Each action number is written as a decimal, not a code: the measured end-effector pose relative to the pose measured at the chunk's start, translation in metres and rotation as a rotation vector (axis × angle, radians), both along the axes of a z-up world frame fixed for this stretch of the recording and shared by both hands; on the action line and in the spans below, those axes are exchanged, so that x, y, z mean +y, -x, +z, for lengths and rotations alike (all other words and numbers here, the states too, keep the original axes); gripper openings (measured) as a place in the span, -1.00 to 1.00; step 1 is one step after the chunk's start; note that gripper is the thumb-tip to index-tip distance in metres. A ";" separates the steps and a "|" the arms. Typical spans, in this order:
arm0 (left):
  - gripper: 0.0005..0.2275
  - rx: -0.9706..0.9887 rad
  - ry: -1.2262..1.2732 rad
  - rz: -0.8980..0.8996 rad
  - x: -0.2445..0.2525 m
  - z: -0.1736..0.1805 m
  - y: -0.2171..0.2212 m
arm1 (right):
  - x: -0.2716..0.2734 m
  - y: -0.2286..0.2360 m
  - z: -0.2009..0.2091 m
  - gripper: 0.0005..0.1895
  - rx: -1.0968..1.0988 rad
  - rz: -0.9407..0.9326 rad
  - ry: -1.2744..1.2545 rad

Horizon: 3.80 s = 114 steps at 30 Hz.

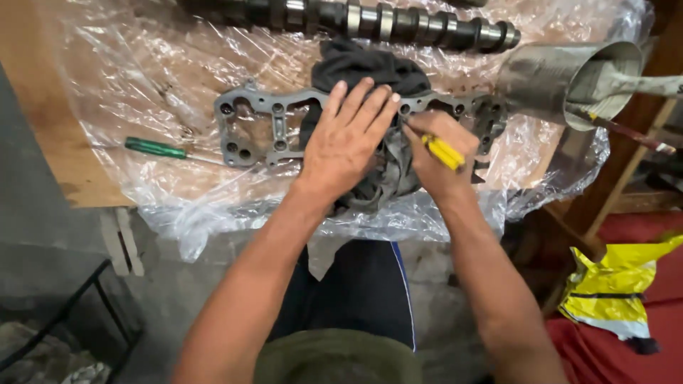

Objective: Cleaning and scraping debris from an engine component using a brush and a small tool

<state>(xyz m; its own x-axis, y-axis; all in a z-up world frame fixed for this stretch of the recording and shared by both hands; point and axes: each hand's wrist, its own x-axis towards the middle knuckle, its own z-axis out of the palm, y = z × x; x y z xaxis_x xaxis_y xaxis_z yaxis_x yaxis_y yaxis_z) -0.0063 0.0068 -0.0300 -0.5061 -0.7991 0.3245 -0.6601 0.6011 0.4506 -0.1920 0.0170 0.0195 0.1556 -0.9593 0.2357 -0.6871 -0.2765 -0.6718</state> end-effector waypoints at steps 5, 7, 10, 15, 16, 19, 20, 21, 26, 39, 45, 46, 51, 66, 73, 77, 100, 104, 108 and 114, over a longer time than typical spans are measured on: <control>-0.54 -0.043 -0.093 -0.031 0.000 0.016 -0.003 | 0.011 0.003 0.010 -0.88 0.093 0.085 -0.048; -0.56 -0.095 -0.102 -0.051 -0.006 0.025 -0.004 | 0.010 0.008 0.020 -0.84 0.176 0.176 -0.034; -0.40 -0.179 -0.234 -0.094 -0.004 0.023 -0.004 | 0.006 0.014 0.009 -0.86 -0.010 0.097 -0.262; -0.27 -0.183 -0.224 -0.091 -0.003 0.024 -0.004 | 0.011 0.018 -0.018 -0.88 -0.246 -0.362 -0.563; -0.27 -0.182 -0.222 -0.092 -0.003 0.025 -0.004 | 0.012 0.010 -0.006 -0.88 -0.245 -0.363 -0.560; -0.32 -0.199 -0.227 -0.109 0.000 0.022 -0.003 | 0.015 -0.005 0.022 -0.88 0.083 0.018 -0.178; -0.35 -0.123 -0.136 -0.076 0.001 0.013 -0.002 | 0.015 -0.002 0.023 -0.90 0.195 0.092 -0.163; -0.35 -0.047 -0.045 -0.045 0.002 0.004 0.000 | 0.015 0.001 0.023 -0.89 0.307 0.166 -0.146; -0.39 -0.013 -0.042 -0.037 0.004 0.006 0.001 | 0.000 0.016 0.004 -0.89 0.299 0.086 -0.404; -0.69 0.137 -0.048 0.034 0.092 0.040 0.016 | 0.167 0.024 0.012 -0.86 -0.456 -0.679 -0.473; -0.57 -0.011 -0.128 0.178 0.105 0.038 0.042 | 0.137 0.042 0.022 -0.86 -0.618 -0.630 -0.445; -0.57 -0.019 -0.123 0.181 0.107 0.023 0.047 | 0.134 0.046 0.020 -0.86 -0.627 -0.625 -0.445; -0.81 0.270 -0.345 0.450 0.099 0.019 0.051 | 0.118 0.047 0.014 -0.88 -0.494 -0.540 -0.389; -0.86 0.045 -0.068 0.305 0.078 0.037 0.041 | 0.058 -0.004 -0.008 -0.88 -0.548 -0.570 -0.499; -0.93 0.150 0.079 0.289 0.066 0.025 0.021 | 0.072 -0.007 -0.036 -0.86 -0.805 -0.740 -0.508; -0.44 -0.054 -0.199 0.121 0.022 0.034 -0.009 | 0.066 -0.009 -0.031 -0.81 -0.914 -0.845 -0.581; -0.20 -0.174 -0.095 -0.197 -0.017 0.027 -0.035 | 0.054 -0.019 -0.014 -0.86 -1.046 -1.018 -0.673; -0.21 -0.175 -0.040 -0.153 -0.011 0.026 -0.032 | 0.009 0.005 0.024 -0.91 -0.542 -0.541 -1.027; -0.51 -0.109 0.052 -0.108 -0.011 0.027 -0.029 | -0.064 -0.020 0.079 -0.98 0.269 0.000 -1.359; -0.41 -0.089 -0.085 -0.133 -0.010 0.025 -0.035 | -0.084 -0.047 0.050 -0.74 1.072 0.913 -0.852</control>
<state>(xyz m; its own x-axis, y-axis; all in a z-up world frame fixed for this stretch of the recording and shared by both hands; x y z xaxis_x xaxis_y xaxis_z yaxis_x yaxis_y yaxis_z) 0.0289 -0.0032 -0.0054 -0.6327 -0.7459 0.2080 -0.6169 0.6479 0.4469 -0.1451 -0.0670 0.0691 0.4425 -0.2530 -0.8603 -0.7373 -0.6488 -0.1884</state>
